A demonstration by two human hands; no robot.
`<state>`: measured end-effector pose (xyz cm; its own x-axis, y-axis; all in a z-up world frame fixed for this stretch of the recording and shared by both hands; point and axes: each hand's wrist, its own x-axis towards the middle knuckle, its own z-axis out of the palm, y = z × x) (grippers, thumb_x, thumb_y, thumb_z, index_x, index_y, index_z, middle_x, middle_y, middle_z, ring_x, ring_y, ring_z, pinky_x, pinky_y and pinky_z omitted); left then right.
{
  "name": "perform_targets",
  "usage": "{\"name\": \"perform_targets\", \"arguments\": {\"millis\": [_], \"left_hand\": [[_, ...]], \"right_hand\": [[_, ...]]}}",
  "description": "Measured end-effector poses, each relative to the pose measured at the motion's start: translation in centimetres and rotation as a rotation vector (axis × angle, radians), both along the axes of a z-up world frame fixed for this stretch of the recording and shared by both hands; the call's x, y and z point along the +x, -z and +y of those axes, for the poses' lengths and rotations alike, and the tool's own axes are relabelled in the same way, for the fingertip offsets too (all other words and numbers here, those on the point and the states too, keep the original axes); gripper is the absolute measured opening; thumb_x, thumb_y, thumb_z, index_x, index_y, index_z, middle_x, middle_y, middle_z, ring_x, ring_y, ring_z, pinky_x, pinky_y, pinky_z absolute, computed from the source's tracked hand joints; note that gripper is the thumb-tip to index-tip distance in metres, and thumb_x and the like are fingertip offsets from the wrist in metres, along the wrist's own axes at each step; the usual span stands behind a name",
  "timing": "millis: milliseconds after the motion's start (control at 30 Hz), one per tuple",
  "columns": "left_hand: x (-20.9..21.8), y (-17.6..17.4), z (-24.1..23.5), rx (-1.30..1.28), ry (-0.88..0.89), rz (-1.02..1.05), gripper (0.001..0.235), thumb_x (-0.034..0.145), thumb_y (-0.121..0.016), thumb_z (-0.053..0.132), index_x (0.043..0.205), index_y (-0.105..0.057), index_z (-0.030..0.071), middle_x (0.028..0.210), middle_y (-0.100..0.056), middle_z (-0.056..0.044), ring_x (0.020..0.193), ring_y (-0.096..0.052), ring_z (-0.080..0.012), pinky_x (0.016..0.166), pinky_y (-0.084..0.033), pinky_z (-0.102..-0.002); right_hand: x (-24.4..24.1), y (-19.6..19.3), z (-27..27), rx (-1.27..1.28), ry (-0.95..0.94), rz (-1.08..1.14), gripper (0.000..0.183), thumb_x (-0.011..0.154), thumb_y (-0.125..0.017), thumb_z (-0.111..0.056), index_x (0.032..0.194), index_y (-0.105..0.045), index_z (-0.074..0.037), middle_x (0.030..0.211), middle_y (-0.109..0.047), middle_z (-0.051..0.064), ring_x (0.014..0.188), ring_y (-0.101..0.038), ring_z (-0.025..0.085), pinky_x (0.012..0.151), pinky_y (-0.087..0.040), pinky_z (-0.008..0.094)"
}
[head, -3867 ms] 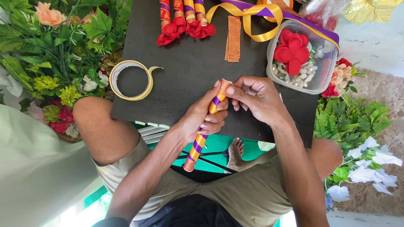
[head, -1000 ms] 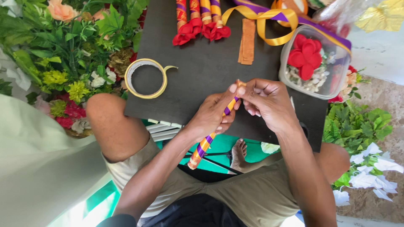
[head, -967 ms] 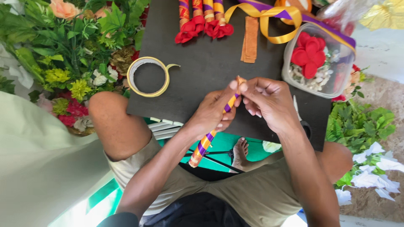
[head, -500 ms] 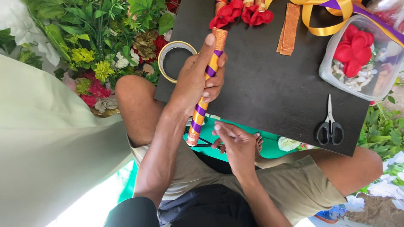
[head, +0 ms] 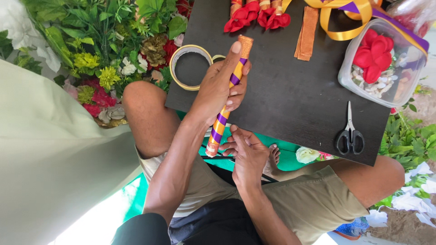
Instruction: The person cuts a small piece of tape using shears, applies it to the end of a decorative purple and gold tube, and then affixes a red artificial flower to the tip.
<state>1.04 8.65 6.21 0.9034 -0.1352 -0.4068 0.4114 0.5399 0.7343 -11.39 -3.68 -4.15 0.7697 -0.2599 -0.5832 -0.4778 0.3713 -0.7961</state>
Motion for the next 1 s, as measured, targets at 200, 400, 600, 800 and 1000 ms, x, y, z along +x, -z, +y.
{"name": "perform_targets", "arguments": {"millis": [200, 400, 600, 800, 1000], "left_hand": [[0.2, 2.6, -0.6, 0.022, -0.078, -0.147, 0.061, 0.108, -0.053, 0.068, 0.095, -0.059, 0.009, 0.058, -0.037, 0.003, 0.036, -0.041, -0.0077, 0.031, -0.040, -0.024], [-0.2, 4.5, -5.3, -0.022, -0.063, -0.057, 0.062, 0.110, -0.058, 0.066, 0.094, -0.062, 0.006, 0.056, -0.037, 0.001, 0.035, -0.041, -0.0088, 0.028, -0.037, -0.025], [-0.4, 6.4, -8.5, -0.026, -0.039, -0.017, 0.059, 0.111, -0.062, 0.062, 0.095, -0.064, 0.005, 0.056, -0.039, -0.002, 0.034, -0.044, -0.0116, 0.028, -0.039, -0.027], [-0.4, 6.8, -9.4, -0.013, -0.058, 0.006, 0.057, 0.113, -0.062, 0.059, 0.093, -0.064, 0.006, 0.055, -0.039, -0.002, 0.034, -0.043, -0.0111, 0.028, -0.039, -0.027], [-0.4, 6.7, -9.5, -0.010, -0.059, 0.008, 0.055, 0.114, -0.062, 0.057, 0.091, -0.064, 0.006, 0.053, -0.039, -0.002, 0.032, -0.043, -0.0114, 0.026, -0.039, -0.027]], "right_hand": [[0.2, -1.1, -2.1, -0.195, -0.010, -0.361, 0.004, 0.098, -0.087, 0.001, 0.100, -0.085, 0.002, 0.071, -0.073, 0.018, 0.053, -0.076, 0.028, 0.046, -0.059, 0.033], [7.0, -4.3, -6.3, -0.303, 0.012, -0.597, 0.013, 0.105, -0.086, -0.011, 0.105, -0.080, 0.001, 0.081, -0.070, 0.014, 0.065, -0.074, 0.021, 0.059, -0.060, 0.030], [11.7, -3.5, -7.7, -0.240, 0.017, -0.610, 0.016, 0.101, -0.091, -0.013, 0.105, -0.081, -0.001, 0.082, -0.071, 0.008, 0.069, -0.071, 0.014, 0.062, -0.057, 0.023], [12.2, -3.8, -6.8, -0.150, 0.002, -0.507, 0.013, 0.101, -0.089, -0.013, 0.101, -0.081, -0.002, 0.077, -0.071, 0.007, 0.068, -0.064, 0.007, 0.063, -0.051, 0.019], [12.8, -2.9, -6.8, -0.135, 0.011, -0.488, 0.014, 0.100, -0.090, -0.015, 0.101, -0.081, -0.004, 0.073, -0.070, 0.007, 0.064, -0.063, 0.006, 0.062, -0.051, 0.019]]}}
